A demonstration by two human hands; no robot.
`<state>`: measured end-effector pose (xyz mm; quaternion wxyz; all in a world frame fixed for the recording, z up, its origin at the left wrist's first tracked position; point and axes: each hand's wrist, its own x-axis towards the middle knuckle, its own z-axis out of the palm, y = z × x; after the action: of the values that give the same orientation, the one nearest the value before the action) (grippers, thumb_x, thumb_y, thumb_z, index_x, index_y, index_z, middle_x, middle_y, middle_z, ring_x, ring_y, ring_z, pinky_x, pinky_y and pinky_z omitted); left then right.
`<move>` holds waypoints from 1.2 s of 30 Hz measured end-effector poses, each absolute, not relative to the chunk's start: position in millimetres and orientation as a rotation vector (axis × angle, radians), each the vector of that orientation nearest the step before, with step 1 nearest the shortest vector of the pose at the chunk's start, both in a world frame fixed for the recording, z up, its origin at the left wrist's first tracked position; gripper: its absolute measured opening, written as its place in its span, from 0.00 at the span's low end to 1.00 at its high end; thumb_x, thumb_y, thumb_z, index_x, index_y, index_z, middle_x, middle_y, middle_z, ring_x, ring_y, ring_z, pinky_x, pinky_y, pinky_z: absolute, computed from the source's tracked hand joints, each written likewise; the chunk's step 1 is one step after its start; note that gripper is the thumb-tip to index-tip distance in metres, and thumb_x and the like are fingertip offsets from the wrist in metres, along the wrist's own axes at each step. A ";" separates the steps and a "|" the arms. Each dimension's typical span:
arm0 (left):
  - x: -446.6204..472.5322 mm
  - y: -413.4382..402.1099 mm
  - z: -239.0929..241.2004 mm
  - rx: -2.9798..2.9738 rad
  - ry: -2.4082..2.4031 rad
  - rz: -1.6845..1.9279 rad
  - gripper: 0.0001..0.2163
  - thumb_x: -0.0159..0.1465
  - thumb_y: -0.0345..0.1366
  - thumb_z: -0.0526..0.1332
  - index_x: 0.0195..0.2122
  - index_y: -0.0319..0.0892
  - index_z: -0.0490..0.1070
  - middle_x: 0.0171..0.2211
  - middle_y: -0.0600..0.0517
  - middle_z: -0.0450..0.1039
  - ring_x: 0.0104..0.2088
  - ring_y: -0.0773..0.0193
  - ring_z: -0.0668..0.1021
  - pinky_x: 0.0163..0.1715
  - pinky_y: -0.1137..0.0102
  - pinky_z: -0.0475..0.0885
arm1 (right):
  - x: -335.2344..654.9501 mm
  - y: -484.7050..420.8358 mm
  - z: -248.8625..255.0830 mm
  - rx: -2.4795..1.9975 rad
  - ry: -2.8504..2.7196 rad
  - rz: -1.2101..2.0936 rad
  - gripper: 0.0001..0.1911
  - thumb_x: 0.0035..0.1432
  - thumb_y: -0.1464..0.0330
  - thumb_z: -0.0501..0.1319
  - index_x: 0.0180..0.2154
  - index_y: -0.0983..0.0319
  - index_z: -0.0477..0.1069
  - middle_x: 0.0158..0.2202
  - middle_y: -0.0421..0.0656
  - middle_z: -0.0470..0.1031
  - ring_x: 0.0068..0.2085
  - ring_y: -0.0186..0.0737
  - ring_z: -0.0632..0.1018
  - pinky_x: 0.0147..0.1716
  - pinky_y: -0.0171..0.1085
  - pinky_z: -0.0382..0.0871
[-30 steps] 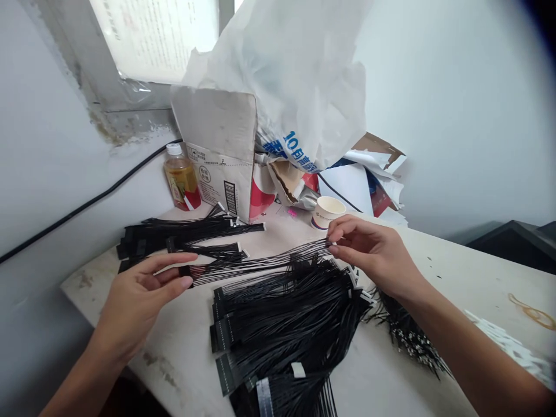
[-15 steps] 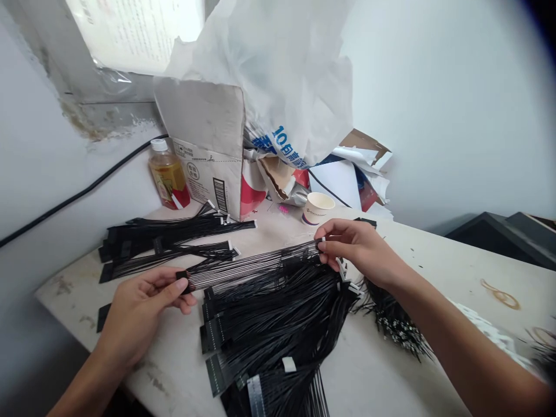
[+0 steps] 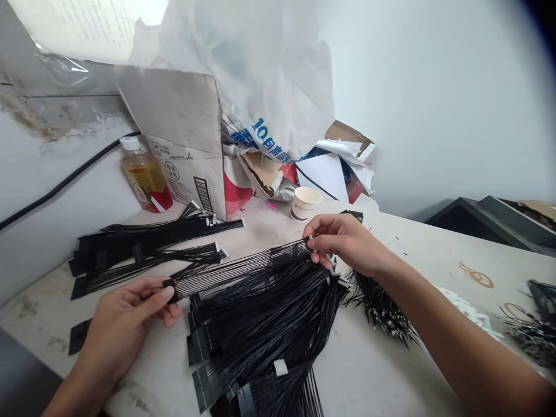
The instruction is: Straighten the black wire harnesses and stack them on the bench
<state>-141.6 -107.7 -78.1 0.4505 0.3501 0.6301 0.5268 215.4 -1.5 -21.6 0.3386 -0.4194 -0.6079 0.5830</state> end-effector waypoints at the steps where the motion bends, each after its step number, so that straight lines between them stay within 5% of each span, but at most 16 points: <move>1: -140.3 -107.8 -76.4 0.853 1.560 1.301 0.19 0.40 0.45 0.81 0.28 0.40 0.79 0.19 0.48 0.78 0.18 0.64 0.76 0.21 0.73 0.72 | 215.8 -1.4 -21.7 -1.096 -1.593 1.514 0.06 0.49 0.73 0.67 0.32 0.63 0.73 0.19 0.40 0.76 0.16 0.31 0.71 0.16 0.32 0.61; 25: -145.6 -108.1 -81.7 0.931 1.546 1.266 0.18 0.43 0.44 0.81 0.30 0.41 0.81 0.19 0.49 0.78 0.20 0.62 0.76 0.20 0.73 0.71 | 218.5 -3.5 -21.7 -1.213 -1.777 1.485 0.04 0.49 0.73 0.63 0.31 0.63 0.74 0.21 0.39 0.72 0.21 0.30 0.70 0.19 0.31 0.63; 36: -141.7 -104.0 -77.4 0.868 1.587 1.275 0.21 0.35 0.44 0.81 0.28 0.39 0.82 0.18 0.47 0.76 0.19 0.61 0.75 0.17 0.72 0.71 | 217.8 -2.9 -22.5 -1.093 -1.644 1.599 0.08 0.50 0.69 0.69 0.28 0.63 0.70 0.18 0.36 0.70 0.18 0.26 0.66 0.17 0.29 0.56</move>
<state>-141.7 -104.0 -77.4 0.4477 0.3507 0.6413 0.5150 217.8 -2.9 -22.5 0.2961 -0.4110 -0.6181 0.6011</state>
